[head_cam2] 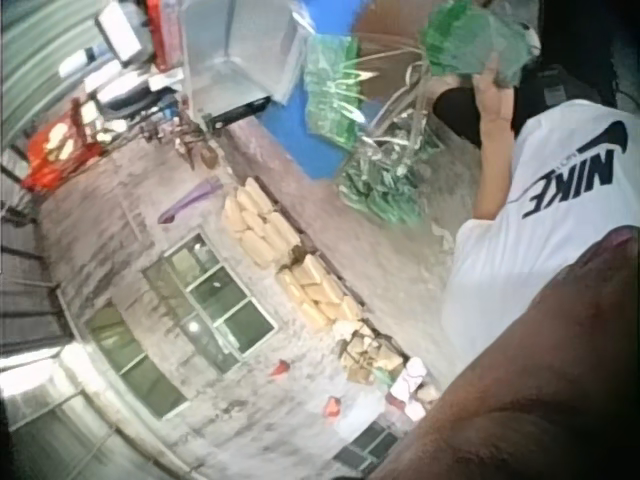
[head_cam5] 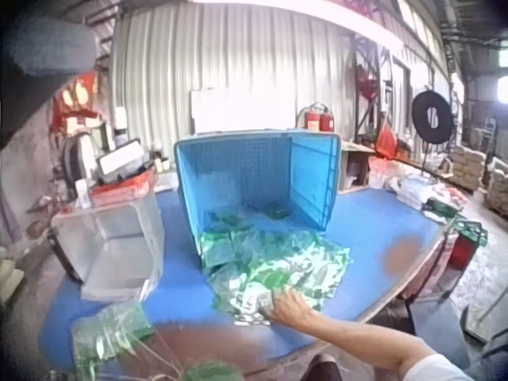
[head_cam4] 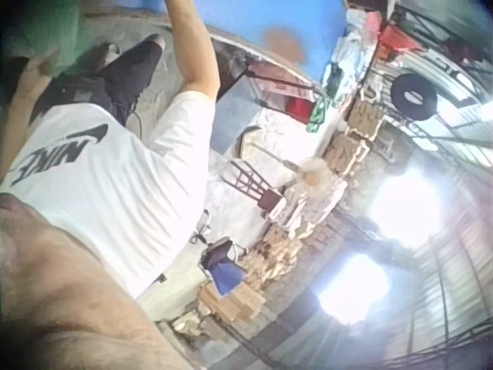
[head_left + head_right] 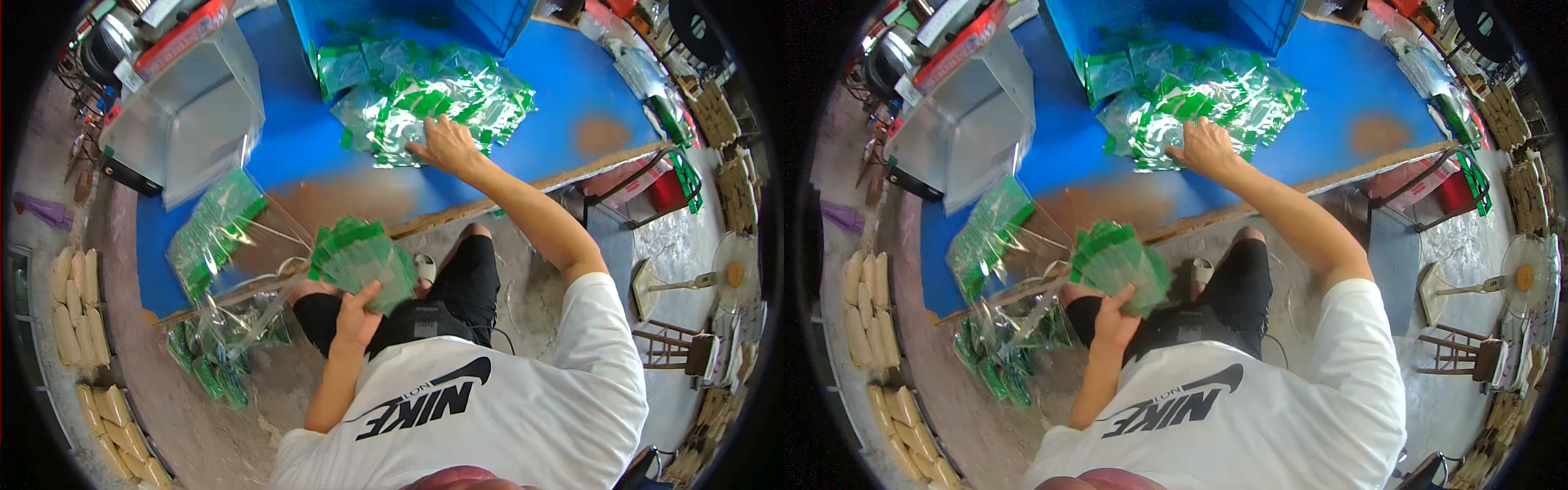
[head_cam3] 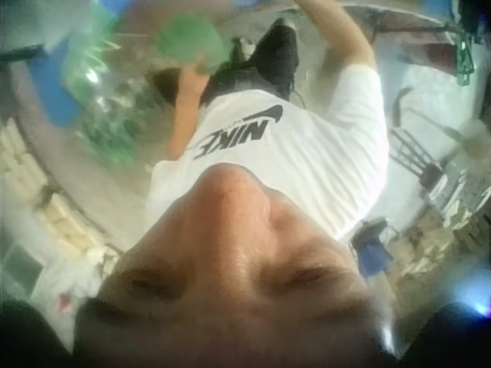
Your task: Packing individual silver-colored product pouches into green plastic bags.
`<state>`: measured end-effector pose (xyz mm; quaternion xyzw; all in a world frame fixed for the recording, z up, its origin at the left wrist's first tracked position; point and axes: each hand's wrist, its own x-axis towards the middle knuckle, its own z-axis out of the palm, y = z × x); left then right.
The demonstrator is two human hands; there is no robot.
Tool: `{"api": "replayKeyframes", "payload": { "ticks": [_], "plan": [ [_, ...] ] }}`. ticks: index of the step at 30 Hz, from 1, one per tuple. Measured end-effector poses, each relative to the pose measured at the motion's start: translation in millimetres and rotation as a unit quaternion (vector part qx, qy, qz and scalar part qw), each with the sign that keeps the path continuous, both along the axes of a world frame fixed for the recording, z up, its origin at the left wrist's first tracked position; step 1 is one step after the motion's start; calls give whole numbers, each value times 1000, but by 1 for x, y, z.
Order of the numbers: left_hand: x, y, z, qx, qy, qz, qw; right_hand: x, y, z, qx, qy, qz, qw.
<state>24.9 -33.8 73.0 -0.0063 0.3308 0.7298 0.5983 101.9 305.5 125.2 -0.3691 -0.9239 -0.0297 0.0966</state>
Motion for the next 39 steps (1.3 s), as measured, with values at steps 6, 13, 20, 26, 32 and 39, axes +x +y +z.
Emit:
{"api": "replayKeyframes", "payload": {
  "ticks": [6,13,20,26,32,39],
  "plan": [
    [-13,-1,-4,23,-50,33,998,19,-82,0,11,87,60,994],
    [2,10,-8,22,-82,74,994,25,-135,21,-199,7,200,959],
    [6,4,-7,35,-37,60,997,55,-100,-5,-49,104,272,955],
    [0,0,-19,36,-50,46,997,40,-109,11,-180,168,282,927],
    [-12,-12,-13,61,11,41,997,62,-105,-10,-22,154,128,979],
    [-16,-3,-11,37,52,37,997,3,-106,5,-316,293,184,883]
  ]
}}
